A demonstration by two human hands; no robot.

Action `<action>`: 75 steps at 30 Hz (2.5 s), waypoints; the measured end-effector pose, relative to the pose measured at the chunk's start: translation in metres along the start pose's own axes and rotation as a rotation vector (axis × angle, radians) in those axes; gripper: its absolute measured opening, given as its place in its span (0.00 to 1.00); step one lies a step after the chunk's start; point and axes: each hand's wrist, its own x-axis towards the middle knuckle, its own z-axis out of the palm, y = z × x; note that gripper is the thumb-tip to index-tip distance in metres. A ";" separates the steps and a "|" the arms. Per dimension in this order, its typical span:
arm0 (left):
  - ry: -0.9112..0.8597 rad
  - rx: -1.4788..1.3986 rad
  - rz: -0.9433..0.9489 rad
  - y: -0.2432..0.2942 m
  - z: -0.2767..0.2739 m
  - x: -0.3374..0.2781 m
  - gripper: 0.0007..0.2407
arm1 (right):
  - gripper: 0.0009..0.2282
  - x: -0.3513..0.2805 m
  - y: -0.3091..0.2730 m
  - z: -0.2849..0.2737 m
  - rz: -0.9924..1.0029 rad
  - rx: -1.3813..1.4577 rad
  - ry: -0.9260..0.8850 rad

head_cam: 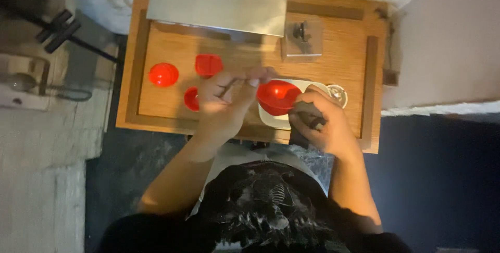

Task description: Wiping small red bowls with a cloth and organizing them on a counter before moving a larger bowl to a table.

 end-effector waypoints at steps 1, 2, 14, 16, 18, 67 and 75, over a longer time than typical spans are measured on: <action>0.018 0.004 -0.004 -0.004 -0.002 -0.002 0.08 | 0.11 -0.001 -0.001 0.002 0.001 0.010 -0.016; 0.036 0.052 0.029 -0.009 -0.004 -0.005 0.07 | 0.12 -0.002 -0.001 0.005 0.050 -0.004 -0.036; 0.179 0.704 -0.184 -0.036 -0.051 -0.013 0.09 | 0.10 0.013 0.033 0.044 0.103 0.132 -0.199; 0.092 0.834 0.100 -0.028 -0.050 -0.011 0.07 | 0.09 0.015 0.034 0.047 0.130 0.136 -0.201; -0.177 1.042 0.195 -0.022 -0.049 -0.011 0.08 | 0.09 0.016 0.036 0.052 0.282 0.329 -0.218; 0.207 -0.692 -0.516 -0.114 -0.167 -0.026 0.28 | 0.27 0.093 0.003 0.120 0.208 0.240 -0.101; 0.318 -0.157 -0.425 -0.112 -0.215 -0.012 0.20 | 0.15 0.125 0.004 0.187 -0.033 0.034 -0.268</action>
